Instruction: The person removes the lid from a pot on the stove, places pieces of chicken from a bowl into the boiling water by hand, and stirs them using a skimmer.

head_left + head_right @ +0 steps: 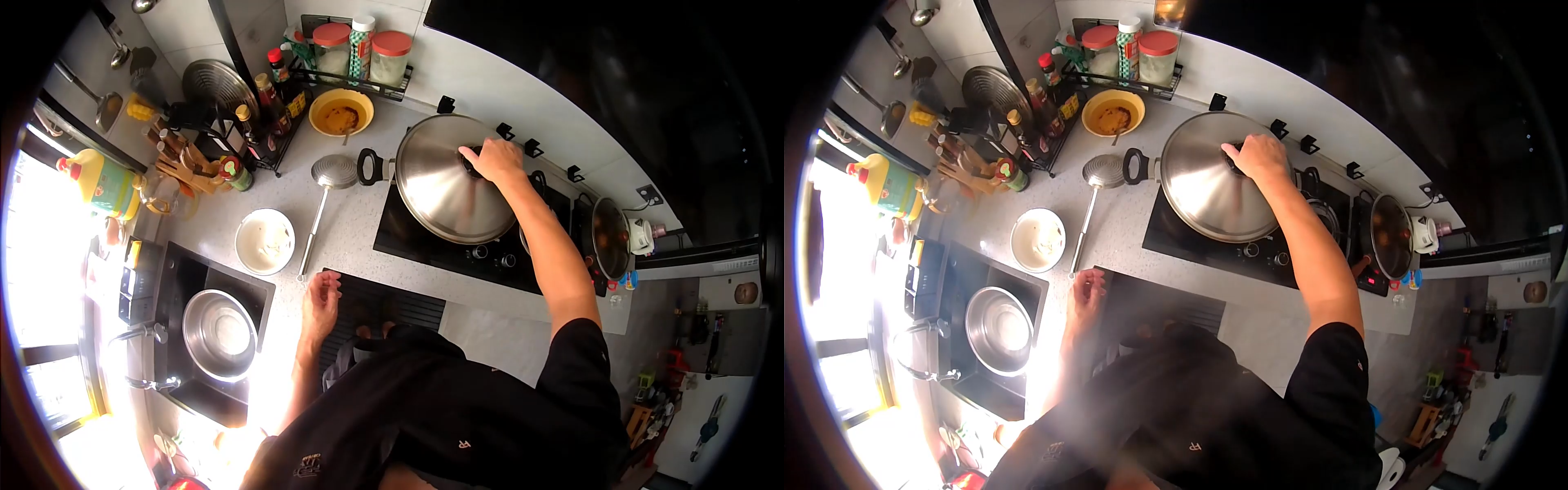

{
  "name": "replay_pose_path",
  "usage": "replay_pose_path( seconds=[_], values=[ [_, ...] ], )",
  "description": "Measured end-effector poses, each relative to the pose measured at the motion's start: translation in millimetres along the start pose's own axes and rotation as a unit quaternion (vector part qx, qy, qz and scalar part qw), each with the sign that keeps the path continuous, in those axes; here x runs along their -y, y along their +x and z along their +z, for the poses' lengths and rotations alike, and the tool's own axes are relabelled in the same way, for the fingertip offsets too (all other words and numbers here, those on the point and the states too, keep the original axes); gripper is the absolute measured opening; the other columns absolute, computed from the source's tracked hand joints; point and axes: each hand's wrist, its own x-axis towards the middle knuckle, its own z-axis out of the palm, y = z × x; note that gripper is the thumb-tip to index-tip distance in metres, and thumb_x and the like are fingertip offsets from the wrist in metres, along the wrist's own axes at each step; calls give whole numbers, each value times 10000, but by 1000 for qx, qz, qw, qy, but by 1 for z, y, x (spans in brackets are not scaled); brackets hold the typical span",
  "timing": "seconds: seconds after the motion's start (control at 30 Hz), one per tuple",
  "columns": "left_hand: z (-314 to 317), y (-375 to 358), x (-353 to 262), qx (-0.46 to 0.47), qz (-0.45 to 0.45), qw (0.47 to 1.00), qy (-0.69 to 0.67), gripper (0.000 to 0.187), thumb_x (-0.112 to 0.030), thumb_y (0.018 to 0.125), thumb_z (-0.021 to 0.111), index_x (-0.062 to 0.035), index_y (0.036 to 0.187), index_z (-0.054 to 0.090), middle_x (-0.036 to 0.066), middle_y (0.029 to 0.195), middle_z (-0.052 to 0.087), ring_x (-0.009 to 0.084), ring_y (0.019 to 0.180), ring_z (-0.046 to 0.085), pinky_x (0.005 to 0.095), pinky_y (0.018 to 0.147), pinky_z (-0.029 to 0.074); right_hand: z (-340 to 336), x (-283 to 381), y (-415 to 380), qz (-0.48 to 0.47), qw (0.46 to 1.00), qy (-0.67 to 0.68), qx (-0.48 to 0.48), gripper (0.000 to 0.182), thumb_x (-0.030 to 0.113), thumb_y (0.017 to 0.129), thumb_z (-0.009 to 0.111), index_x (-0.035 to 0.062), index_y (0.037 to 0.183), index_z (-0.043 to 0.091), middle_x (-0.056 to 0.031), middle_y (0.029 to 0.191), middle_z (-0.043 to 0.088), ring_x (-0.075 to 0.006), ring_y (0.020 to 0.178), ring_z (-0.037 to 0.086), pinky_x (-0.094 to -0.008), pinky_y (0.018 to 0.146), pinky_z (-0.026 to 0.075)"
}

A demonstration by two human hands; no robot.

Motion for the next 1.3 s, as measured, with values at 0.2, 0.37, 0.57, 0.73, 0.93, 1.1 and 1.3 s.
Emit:
replay_pose_path(
  seconds=[0.2,0.37,0.57,0.73,0.93,1.1,1.3],
  values=[
    [1,1,-2,3,-7,1000,8,156,-61,1033,549,-1,1159,619,106,1013,676,173,841,673,309,771,575,16,-33,-6,-191,981,35,-23,538,406,949,685,121,1372,512,-218,1217,641,-419,1142,645,-496,978,520],
    [4,2,-3,14,-8,1000,4,176,-25,1004,543,0,1160,621,108,1036,669,173,844,673,306,778,579,30,-41,-3,-228,971,53,-47,461,340,985,652,117,1347,477,-252,1193,609,-456,1124,634,-523,979,514],
    [6,-4,-3,14,-14,1000,10,199,6,988,525,-2,1160,625,110,1053,665,172,844,665,303,785,578,42,-15,-8,-99,989,42,-98,441,390,982,640,103,1286,501,-269,1097,645,-476,1008,679,-550,864,550],
    [4,-4,4,14,1,1000,6,185,7,995,531,-2,1154,625,106,1071,669,170,848,661,305,792,575,36,-27,-1,-100,977,121,-144,431,423,941,668,80,1186,577,-249,1036,710,-456,951,696,-542,825,548],
    [2,-4,11,3,13,1000,-7,161,-21,1013,542,-4,1150,624,87,1051,685,169,851,662,299,778,563,30,-113,12,29,934,286,-213,474,469,996,575,60,1235,597,-241,1158,702,-442,1087,661,-491,934,512],
    [4,-4,17,6,3,1000,-2,152,-45,1024,545,-12,1145,630,87,1017,684,156,833,658,292,755,553,11,-162,-26,157,784,581,-149,339,374,1093,364,79,1040,522,-39,749,515,-89,541,448,-233,446,336],
    [12,5,14,34,18,999,-9,159,-41,1020,551,-14,1153,634,88,980,679,159,798,661,295,744,555,46,-235,-49,210,650,726,-74,374,329,1103,287,55,989,516,-66,737,532,-120,479,425,-246,362,264]
  ],
)
